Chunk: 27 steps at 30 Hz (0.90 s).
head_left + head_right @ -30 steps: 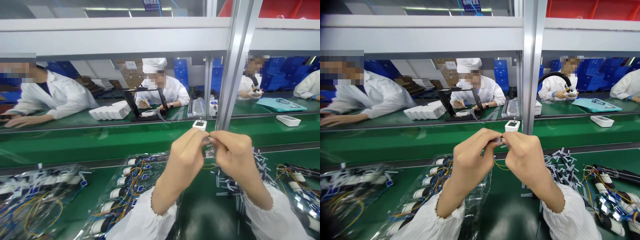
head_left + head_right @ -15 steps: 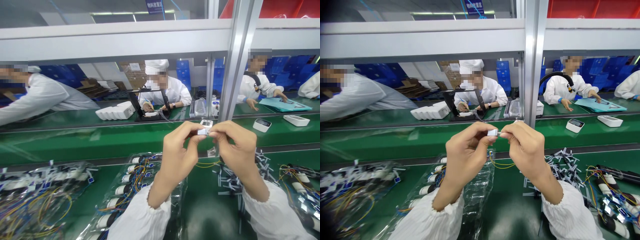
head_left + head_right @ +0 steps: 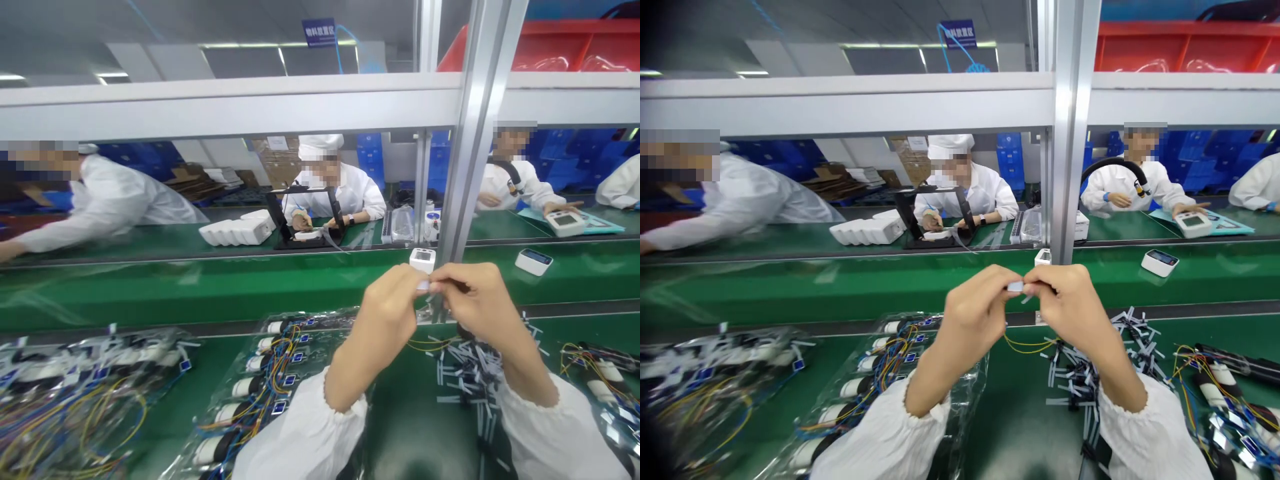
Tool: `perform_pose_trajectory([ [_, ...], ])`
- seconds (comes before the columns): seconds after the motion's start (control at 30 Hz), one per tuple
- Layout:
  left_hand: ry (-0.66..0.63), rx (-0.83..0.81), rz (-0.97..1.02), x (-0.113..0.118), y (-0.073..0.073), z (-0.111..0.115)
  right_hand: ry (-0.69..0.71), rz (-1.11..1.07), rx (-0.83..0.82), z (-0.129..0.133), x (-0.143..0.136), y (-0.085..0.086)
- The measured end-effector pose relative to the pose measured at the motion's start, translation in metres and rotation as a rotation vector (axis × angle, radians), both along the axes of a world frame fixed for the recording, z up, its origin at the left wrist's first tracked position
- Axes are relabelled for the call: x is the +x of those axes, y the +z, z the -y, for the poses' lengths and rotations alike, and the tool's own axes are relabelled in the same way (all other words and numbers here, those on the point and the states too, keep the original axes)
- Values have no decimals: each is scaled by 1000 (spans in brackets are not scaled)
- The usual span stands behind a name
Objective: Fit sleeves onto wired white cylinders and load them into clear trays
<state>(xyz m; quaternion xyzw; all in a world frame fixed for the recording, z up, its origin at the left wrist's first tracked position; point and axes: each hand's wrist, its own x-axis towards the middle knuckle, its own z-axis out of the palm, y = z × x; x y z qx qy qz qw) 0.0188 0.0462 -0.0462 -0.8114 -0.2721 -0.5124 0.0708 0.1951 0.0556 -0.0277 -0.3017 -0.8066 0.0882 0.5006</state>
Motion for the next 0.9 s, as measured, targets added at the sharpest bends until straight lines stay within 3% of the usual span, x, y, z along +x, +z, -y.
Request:
perform_pose_trajectory([
  [0.13, -15, -69, -44, 11, -7, 2, 101, 112, -253, -3, 26, 6],
  [0.27, -84, -378, 111, 18, -1, 8, 149, -96, -323, -1, 37, 10],
  [0.33, -97, -564, 14, 16, 7, 9, 99, -267, -272, 0, 36, 10],
  [0.43, -148, -837, -319, 7, 24, 7, 10, -431, -243, -1, 33, 9],
  [0.5, -131, -956, -470, -5, 34, 5, 0, -446, -277, -3, 33, 9],
  [0.63, -4, -942, -554, -40, 50, 14, 36, -269, -363, -7, 40, 8],
  [0.77, 118, -995, -559, -83, 67, 53, 105, 20, -369, -4, 34, 4],
  [0.9, 317, -1038, -546, -126, 78, 101, 281, 203, -414, 15, -6, -11],
])
